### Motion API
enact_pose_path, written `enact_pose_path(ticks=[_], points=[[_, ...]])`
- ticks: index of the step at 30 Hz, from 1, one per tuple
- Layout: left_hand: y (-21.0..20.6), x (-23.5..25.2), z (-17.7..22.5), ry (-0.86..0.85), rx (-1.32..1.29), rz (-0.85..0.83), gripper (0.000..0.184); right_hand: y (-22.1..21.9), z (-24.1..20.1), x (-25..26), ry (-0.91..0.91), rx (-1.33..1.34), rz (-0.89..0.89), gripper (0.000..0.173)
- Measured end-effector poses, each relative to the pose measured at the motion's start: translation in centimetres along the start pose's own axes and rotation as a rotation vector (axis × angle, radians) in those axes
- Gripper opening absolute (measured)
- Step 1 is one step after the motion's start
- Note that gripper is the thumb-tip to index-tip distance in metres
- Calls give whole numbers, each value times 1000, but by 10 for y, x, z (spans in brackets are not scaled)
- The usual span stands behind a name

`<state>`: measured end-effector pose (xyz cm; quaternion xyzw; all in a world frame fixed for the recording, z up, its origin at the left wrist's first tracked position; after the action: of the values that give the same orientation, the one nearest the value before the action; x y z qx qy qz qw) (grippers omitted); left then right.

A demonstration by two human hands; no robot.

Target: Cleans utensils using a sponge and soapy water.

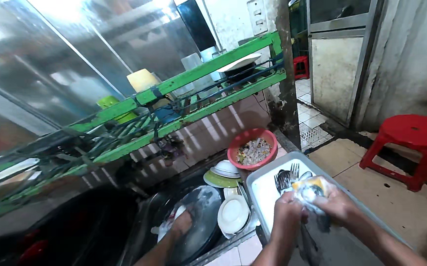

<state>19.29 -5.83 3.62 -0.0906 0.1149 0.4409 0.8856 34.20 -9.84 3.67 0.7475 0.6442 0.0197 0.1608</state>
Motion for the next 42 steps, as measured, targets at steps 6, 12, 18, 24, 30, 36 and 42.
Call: enact_pose_path(ticks=[6,12,18,24,30,36,42], points=[[-5,-1,-3,14,-7,66,14,12,-15,10,-41,-146,85,47],[3,-3,-11,61,-18,91,11,14,-9,20,-13,-290,15,42],[2,-10,-3,72,-156,-15,13,32,-12,28,-8,14,163,58],[5,-13,-9,90,-156,-126,17,48,-21,17,92,24,321,35],[0,-2,-10,-6,-195,-8,17,-3,-18,8,20,161,243,53],[20,-5,-15,-108,-307,-9,35,29,-23,11,-99,-25,70,42],[18,-2,-11,-182,-219,-52,30,-25,-21,-3,-150,-447,-583,48]])
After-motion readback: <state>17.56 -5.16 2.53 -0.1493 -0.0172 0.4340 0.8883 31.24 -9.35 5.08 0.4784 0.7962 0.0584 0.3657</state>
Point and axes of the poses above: each hand's wrist, its own x-axis towards the middle knuckle, its own y-axis out of the back of the hand, z = x × y, the point moved 4 cm from there along x, towards the middle knuckle, and after that the axes turned 9 degrees about -z, right-handed, at the moved point
